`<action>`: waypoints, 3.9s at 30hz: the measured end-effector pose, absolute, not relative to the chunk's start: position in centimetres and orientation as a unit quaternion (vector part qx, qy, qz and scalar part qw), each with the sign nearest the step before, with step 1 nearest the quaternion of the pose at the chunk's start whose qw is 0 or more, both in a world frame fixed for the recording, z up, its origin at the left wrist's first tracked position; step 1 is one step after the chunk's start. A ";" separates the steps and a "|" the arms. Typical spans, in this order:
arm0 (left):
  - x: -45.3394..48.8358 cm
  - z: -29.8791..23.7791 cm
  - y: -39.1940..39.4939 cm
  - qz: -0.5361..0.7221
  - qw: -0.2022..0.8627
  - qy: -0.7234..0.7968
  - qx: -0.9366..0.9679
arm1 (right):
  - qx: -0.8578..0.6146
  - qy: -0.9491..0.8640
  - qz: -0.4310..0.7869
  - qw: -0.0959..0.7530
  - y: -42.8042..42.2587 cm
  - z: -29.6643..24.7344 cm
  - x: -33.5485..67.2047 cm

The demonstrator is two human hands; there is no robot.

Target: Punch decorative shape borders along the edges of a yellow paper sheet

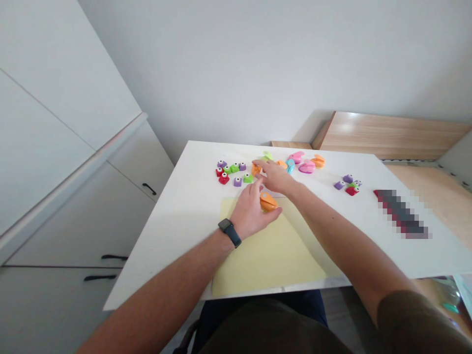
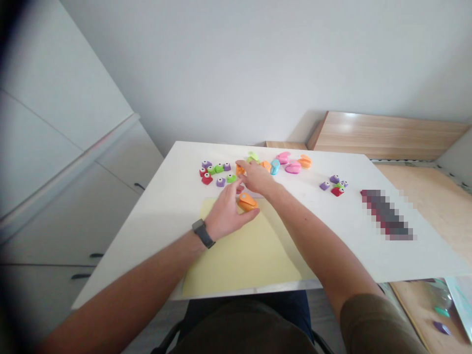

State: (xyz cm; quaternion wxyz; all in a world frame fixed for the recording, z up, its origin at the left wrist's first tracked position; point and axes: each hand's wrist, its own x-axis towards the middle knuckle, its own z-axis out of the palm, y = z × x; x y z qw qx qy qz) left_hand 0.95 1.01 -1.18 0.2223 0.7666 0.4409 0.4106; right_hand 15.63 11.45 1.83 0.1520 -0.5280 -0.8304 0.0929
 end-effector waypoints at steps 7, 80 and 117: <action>0.7 -1.0 1.2 0.470 0.215 0.453 0.726 | -0.554 -0.764 0.087 0.317 10.7 2.0 16.9; 0.0 1.8 0.9 0.505 0.429 0.418 0.622 | -0.422 -0.512 0.559 0.498 1.9 3.4 19.2; -0.4 2.7 0.6 0.433 0.517 0.396 0.623 | -0.470 -0.531 0.534 0.460 1.2 3.7 18.7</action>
